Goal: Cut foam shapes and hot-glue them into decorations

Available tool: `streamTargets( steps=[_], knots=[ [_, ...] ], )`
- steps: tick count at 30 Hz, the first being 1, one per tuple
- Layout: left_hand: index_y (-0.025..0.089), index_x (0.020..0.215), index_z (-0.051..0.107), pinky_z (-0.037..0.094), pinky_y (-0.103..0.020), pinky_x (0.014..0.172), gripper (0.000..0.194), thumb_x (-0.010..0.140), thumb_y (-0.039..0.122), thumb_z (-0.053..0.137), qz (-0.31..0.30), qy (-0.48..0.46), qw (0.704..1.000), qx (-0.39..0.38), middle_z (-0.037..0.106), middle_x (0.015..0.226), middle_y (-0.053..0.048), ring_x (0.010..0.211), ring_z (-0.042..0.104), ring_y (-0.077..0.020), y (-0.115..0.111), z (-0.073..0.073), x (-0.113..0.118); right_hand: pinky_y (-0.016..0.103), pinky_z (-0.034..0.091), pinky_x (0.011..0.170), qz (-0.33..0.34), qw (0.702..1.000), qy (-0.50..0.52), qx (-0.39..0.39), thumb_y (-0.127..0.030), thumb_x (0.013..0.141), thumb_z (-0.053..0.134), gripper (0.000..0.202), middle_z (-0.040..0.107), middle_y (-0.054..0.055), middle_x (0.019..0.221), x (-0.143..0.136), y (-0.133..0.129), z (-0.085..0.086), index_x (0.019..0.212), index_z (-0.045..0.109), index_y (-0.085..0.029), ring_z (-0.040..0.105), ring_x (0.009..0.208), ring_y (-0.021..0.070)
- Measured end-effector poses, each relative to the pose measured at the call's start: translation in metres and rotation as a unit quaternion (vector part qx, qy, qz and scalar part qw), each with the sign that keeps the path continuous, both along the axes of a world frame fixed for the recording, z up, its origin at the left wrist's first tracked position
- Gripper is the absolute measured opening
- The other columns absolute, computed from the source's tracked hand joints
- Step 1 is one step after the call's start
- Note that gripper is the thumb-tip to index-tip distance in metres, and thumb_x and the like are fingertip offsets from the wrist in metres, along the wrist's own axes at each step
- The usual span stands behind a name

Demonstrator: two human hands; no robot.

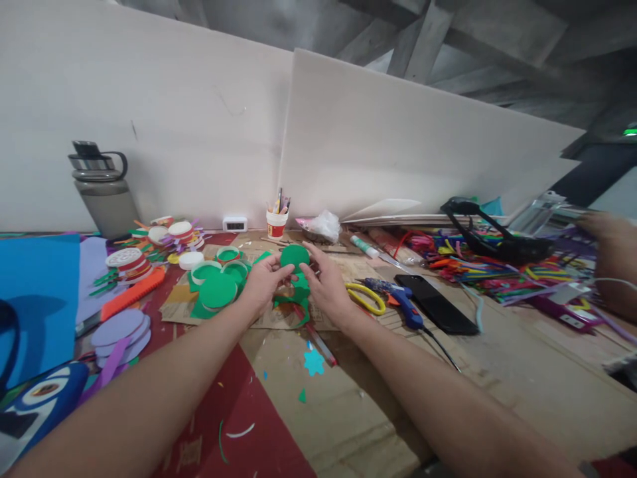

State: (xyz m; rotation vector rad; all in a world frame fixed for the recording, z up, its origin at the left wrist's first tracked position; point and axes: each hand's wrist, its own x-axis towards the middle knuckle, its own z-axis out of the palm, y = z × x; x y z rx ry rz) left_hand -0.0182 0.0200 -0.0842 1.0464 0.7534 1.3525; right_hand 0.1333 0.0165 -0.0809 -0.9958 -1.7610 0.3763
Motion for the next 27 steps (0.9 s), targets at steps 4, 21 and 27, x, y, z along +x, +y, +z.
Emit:
streamTargets(
  steps=[4, 21, 27],
  knots=[
    [0.013, 0.086, 0.070, 0.047, -0.021, 0.048, 0.033, 0.061, 0.028, 0.086, -0.012, 0.028, 0.999, -0.011, 0.068, 0.062, -0.003, 0.047, 0.057, -0.0102, 0.0001, -0.0023, 0.0008, 0.040, 0.050, 0.091, -0.008, 1.000, 0.001, -0.012, -0.025, 0.088, 0.054, 0.047, 0.066, 0.009, 0.123, 0.0024, -0.0005, 0.0007, 0.135, 0.058, -0.023, 0.062, 0.097, 0.0225],
    [0.013, 0.079, 0.060, 0.050, -0.023, 0.049, 0.023, 0.075, 0.027, 0.078, -0.042, -0.070, 0.995, -0.050, 0.065, 0.063, -0.003, 0.059, 0.069, -0.0184, -0.0049, 0.0045, -0.0009, 0.022, 0.045, 0.049, 0.016, 0.974, 0.173, -0.145, -0.030, 0.078, 0.059, 0.046, 0.056, 0.000, 0.075, 0.0018, 0.0039, 0.0032, 0.122, 0.065, -0.021, 0.052, 0.061, 0.0126],
    [0.013, 0.079, 0.060, 0.051, -0.025, 0.051, 0.019, 0.076, 0.025, 0.075, -0.051, -0.071, 0.994, -0.060, 0.069, 0.069, -0.007, 0.064, 0.071, -0.0212, -0.0052, 0.0051, -0.0022, 0.022, 0.045, 0.049, 0.007, 0.973, 0.176, -0.147, -0.031, 0.078, 0.059, 0.045, 0.060, 0.001, 0.077, 0.0023, 0.0045, 0.0021, 0.121, 0.065, -0.020, 0.053, 0.061, 0.0126]
  ],
)
